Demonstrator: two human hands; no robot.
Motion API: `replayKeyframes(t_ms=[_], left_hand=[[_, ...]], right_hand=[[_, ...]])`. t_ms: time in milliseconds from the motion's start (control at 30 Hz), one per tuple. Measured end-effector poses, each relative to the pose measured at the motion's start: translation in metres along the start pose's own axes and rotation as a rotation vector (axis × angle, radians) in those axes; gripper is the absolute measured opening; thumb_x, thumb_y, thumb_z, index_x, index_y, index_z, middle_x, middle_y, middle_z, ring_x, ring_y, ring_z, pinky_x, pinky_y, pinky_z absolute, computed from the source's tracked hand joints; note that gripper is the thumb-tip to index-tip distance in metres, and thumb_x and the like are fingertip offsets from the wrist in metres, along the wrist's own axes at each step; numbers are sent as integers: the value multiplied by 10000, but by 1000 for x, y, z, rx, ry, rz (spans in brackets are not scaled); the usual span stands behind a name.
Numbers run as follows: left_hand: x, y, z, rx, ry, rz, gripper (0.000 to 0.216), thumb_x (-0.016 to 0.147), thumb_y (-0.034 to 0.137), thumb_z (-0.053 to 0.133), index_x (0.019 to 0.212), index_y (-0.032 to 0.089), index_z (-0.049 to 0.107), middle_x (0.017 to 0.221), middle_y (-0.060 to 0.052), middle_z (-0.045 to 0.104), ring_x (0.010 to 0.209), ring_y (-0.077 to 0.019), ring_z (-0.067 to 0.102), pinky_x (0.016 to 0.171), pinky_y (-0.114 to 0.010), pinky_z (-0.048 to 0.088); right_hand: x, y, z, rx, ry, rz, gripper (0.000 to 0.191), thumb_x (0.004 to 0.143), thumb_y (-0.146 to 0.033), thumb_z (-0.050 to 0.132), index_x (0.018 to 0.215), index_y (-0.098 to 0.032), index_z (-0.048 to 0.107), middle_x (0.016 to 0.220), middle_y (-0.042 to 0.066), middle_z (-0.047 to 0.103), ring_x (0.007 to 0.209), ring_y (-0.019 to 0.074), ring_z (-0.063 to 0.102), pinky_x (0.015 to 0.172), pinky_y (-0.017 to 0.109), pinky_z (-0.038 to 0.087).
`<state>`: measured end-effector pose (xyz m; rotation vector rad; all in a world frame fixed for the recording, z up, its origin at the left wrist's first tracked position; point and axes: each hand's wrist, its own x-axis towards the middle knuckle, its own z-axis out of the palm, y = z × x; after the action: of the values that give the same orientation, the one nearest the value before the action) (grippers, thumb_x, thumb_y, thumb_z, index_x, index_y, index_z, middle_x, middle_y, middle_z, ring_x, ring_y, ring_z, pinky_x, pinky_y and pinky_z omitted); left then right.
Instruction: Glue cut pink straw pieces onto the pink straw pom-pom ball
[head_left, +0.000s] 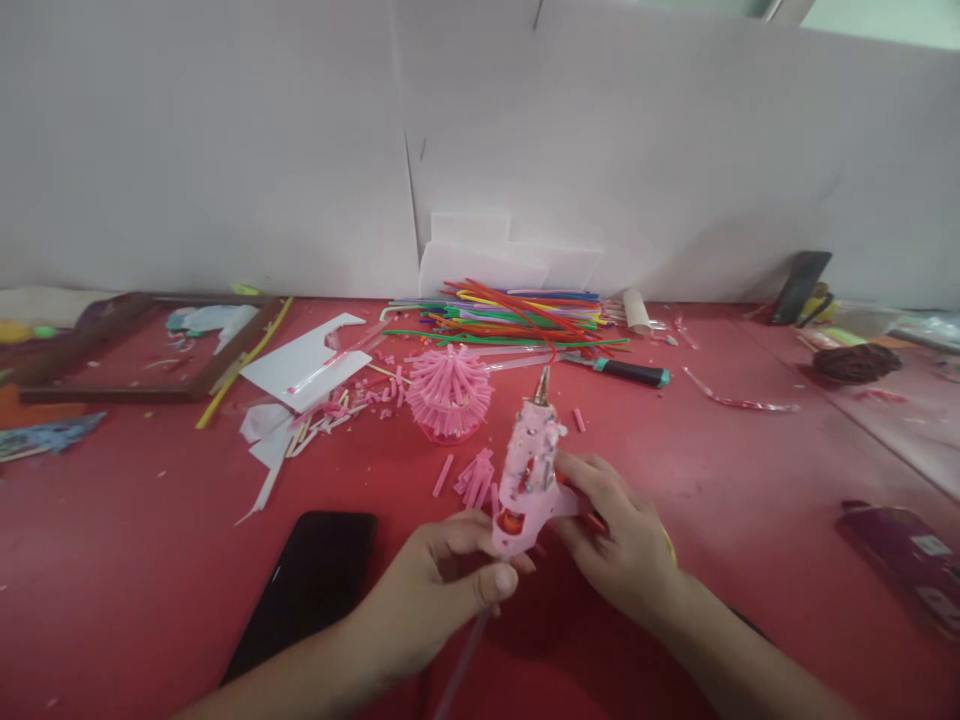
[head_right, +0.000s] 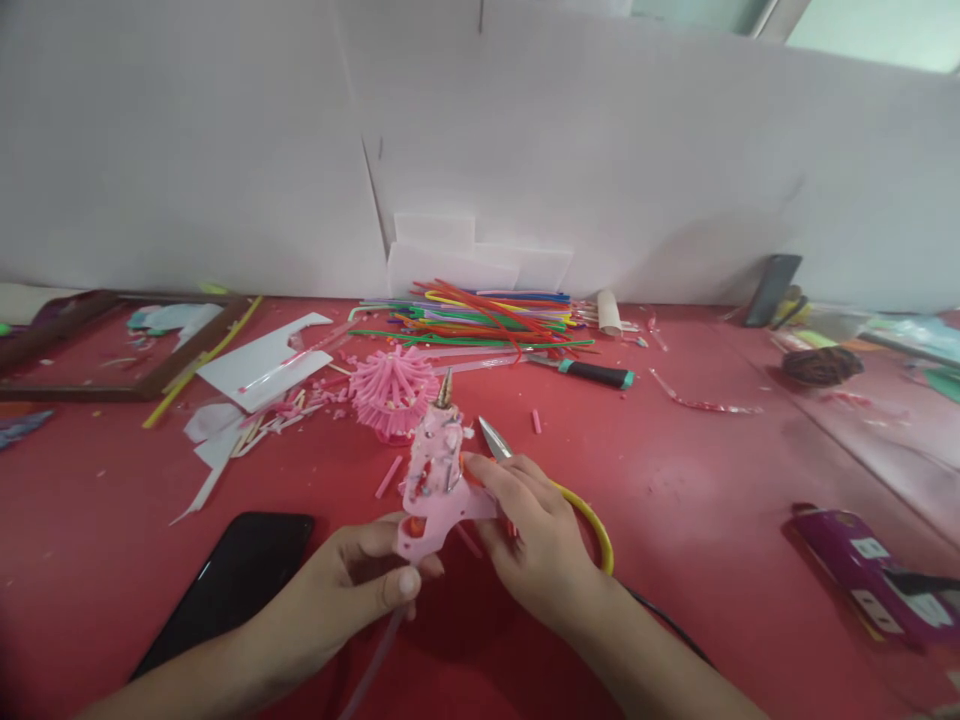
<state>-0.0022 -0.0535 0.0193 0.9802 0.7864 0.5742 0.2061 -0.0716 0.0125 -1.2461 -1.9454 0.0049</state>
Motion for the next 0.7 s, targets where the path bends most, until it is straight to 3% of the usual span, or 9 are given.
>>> replayKeyframes(t_ms=[233, 533, 700], left_hand=[[1, -2, -2, -213, 40, -33, 334, 498, 318, 961, 645, 156, 709, 595, 32, 646, 555, -56, 522, 599, -185, 431], [-2, 3, -1, -136, 57, 11, 335, 607, 393, 906, 689, 150, 690, 659, -13, 708, 611, -115, 620, 675, -253, 511], [-2, 0, 0, -99, 67, 71, 304, 627, 337, 900, 687, 150, 668, 671, -1, 699, 613, -110, 610, 639, -240, 495]], right_hand=[[-1, 0, 0, 14, -1, -25, 431, 842, -90, 486, 1241, -254, 495, 989, 44, 718, 838, 189, 699, 687, 298, 600], [0, 1, 0, 45, 10, -22, 425, 866, -94, 506, 1260, -252, 478, 1000, 48, 702, 859, 185, 695, 704, 291, 600], [1, 1, -1, 54, 4, -41, 451, 854, -70, 494, 1266, -253, 480, 983, 38, 692, 842, 178, 679, 697, 287, 591]])
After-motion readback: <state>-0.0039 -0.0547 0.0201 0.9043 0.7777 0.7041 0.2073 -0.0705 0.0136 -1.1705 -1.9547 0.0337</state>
